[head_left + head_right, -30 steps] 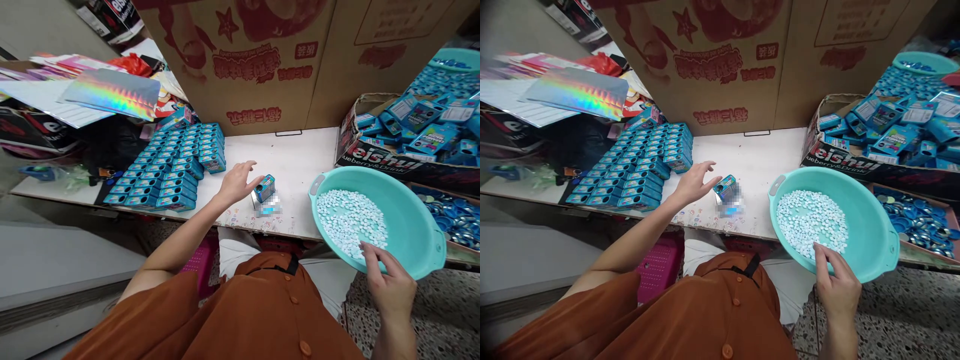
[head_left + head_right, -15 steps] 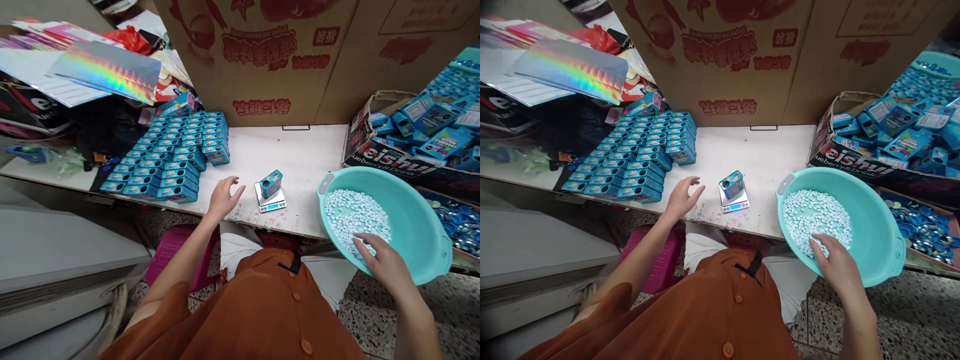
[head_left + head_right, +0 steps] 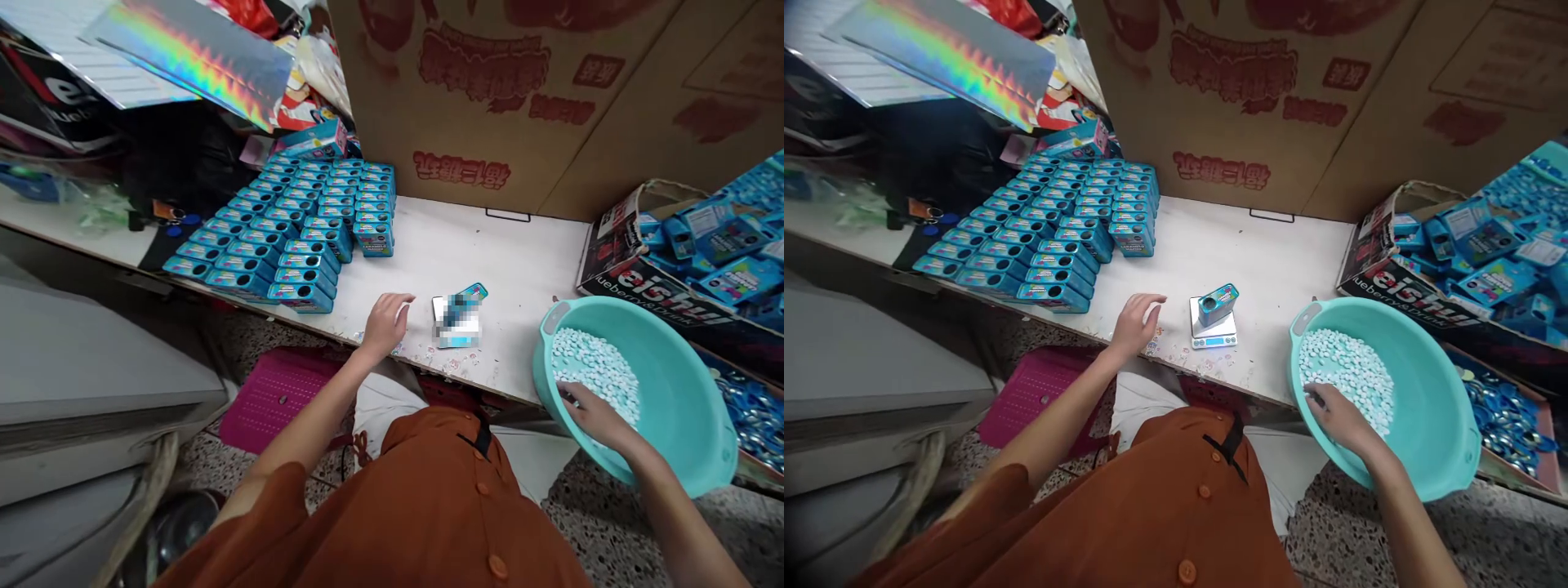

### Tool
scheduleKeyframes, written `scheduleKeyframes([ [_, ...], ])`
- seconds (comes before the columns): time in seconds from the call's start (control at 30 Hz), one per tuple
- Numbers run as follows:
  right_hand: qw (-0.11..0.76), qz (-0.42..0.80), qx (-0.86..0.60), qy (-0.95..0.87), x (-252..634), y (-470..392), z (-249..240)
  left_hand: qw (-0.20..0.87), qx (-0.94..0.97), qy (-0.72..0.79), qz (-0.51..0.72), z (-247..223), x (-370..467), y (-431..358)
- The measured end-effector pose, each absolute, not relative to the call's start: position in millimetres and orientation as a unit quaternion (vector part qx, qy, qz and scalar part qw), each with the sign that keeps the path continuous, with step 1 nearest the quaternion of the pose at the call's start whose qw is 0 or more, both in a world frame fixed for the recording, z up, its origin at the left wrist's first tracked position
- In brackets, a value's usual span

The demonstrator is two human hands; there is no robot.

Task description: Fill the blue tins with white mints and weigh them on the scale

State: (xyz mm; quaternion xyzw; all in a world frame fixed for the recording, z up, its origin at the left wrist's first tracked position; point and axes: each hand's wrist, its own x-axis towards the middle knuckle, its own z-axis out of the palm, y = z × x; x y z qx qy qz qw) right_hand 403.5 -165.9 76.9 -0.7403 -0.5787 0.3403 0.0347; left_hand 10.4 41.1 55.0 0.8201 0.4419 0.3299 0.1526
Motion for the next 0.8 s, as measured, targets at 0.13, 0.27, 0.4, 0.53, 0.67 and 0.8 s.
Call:
scheduleKeyframes([
  [0.13,0.04,0.341,-0.745,-0.571,401.1,-174.8,78.9,0.078,0.958,0.19,0.198,106.9,44.0,79.7],
  [0.27,0.069,0.325,-0.763,-0.554,398.2,-190.3,82.5,0.12,0.99,0.042,0.062,145.8,87.1,110.4],
  [0.4,0.145,0.249,-0.785,-0.548,389.9,-210.5,95.8,0.227,0.973,-0.028,0.012,147.9,121.1,129.5],
  [0.53,0.211,0.178,-0.806,-0.524,383.3,-234.4,109.5,0.278,0.958,0.02,0.063,137.8,125.7,144.9],
  [0.67,0.267,0.1,-0.82,-0.496,383.9,-255.4,108.5,0.324,0.938,0.107,0.066,114.1,110.3,142.5],
  [0.8,0.317,0.035,-0.822,-0.471,384.9,-264.8,98.1,0.422,0.837,0.314,0.149,89.2,105.6,115.2],
])
